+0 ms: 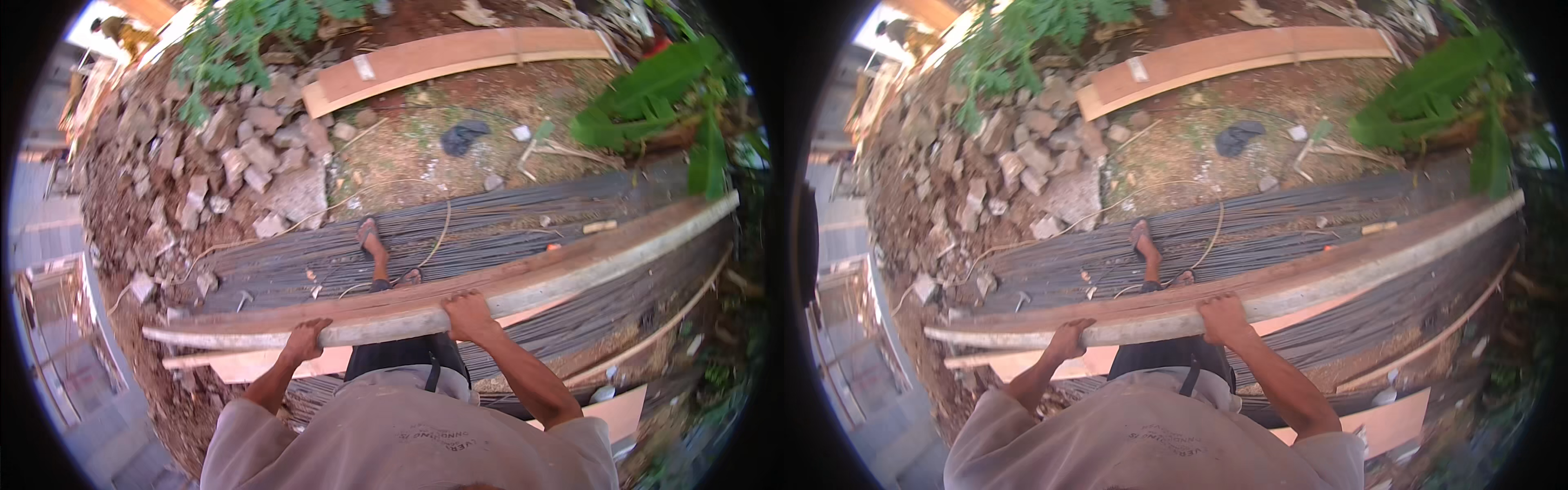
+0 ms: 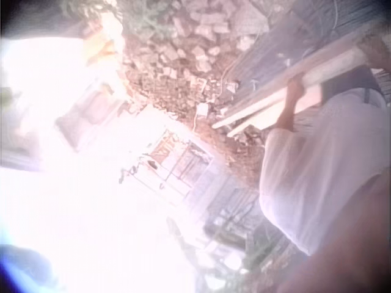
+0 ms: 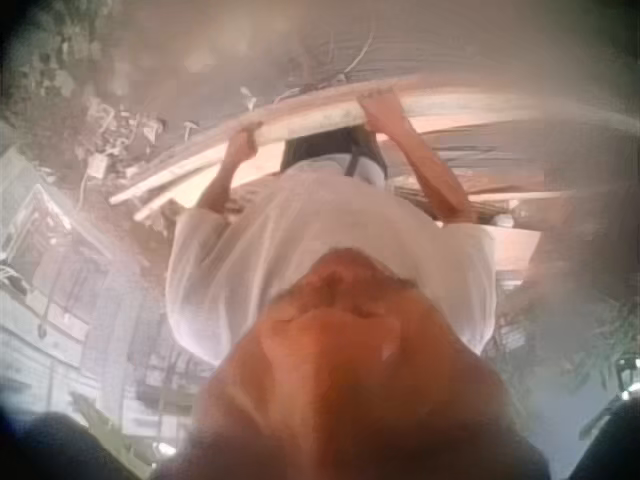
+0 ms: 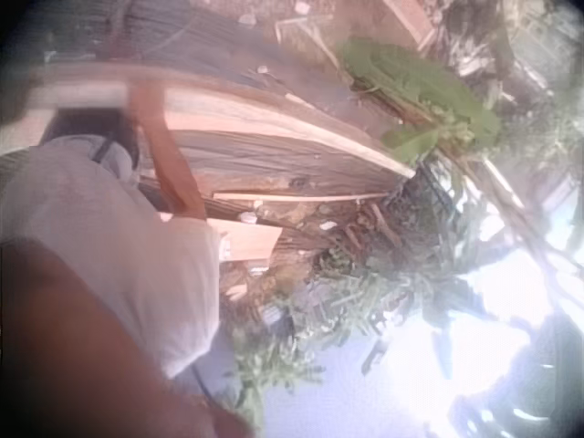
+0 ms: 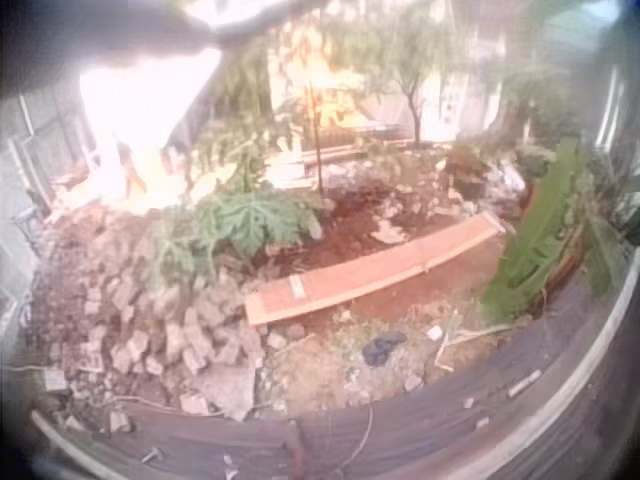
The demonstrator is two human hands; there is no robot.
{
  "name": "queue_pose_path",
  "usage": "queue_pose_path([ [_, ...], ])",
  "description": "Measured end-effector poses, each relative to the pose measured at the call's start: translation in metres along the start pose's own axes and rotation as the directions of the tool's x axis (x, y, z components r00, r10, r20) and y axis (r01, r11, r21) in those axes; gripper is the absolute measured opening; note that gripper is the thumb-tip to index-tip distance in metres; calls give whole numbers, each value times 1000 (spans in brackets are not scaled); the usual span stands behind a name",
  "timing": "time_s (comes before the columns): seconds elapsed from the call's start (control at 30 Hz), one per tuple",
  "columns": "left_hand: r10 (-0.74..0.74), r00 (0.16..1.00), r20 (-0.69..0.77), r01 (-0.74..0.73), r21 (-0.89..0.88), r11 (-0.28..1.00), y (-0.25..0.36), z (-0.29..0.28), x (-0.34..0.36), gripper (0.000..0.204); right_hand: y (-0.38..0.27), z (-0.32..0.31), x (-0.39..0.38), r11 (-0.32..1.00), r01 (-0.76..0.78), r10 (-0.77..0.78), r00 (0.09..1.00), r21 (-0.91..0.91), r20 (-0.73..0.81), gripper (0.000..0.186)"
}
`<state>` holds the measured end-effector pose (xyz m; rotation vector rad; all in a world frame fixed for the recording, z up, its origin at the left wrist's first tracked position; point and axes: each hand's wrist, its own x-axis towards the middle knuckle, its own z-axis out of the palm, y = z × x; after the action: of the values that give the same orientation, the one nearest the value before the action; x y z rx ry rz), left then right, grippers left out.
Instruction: The person walks across a construction site, picks up a hand saw, and cuts a wooden plank resting on rebar. The person then places the cut piece aside.
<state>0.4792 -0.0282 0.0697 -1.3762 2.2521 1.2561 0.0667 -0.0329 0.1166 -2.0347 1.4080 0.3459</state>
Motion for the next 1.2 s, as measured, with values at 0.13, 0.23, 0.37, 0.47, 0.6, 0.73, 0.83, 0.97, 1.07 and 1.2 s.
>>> queue_pose_path([
  [0.13, -107, 992, 59, 96, 171, 981, 18, -2, 20, 71, 27, 9, -8, 998, -64, 65, 995, 20, -75, 52],
  [0.23, -123, 992, 35, 116, 158, 981, 31, 20, 36, 73, 47, 2, -8, 995, -68, 64, 996, -66, -56, 57],
  [0.37, -52, 998, 21, 49, 144, 988, 57, 1, 73, 73, 88, -16, -13, 990, -110, 98, 986, -82, -137, 55],
  [0.47, 59, 993, -101, -52, 74, 996, 73, -10, 105, 64, 120, -24, -14, 989, -124, 108, 976, -74, -189, 52],
  [0.6, -48, 997, -64, 50, 39, 998, 69, 8, 130, 75, 129, -49, 5, 970, -155, 159, 987, -188, 4, 49],
  [0.73, -34, 999, -16, 36, 99, 994, 73, 3, 155, 76, 145, -17, 8, 975, -185, 177, 982, -126, -70, 48],
  [0.83, -67, 998, 14, 66, 101, 993, 69, 12, 170, 75, 156, -3, 17, 979, -173, 168, 984, -110, -60, 47],
  [0.97, -65, 998, -14, 66, 116, 991, 54, 37, 193, 73, 183, 22, 35, 982, -144, 136, 988, -121, -75, 48],
  [1.07, -101, 995, 6, 100, 116, 988, 59, 46, 223, 75, 212, 44, 54, 983, -140, 135, 990, -121, -48, 51],
  [1.2, -176, 983, 56, 170, 102, 980, 78, 56, 273, 81, 274, 59, 71, 986, -117, 109, 991, -116, -73, 49],
])
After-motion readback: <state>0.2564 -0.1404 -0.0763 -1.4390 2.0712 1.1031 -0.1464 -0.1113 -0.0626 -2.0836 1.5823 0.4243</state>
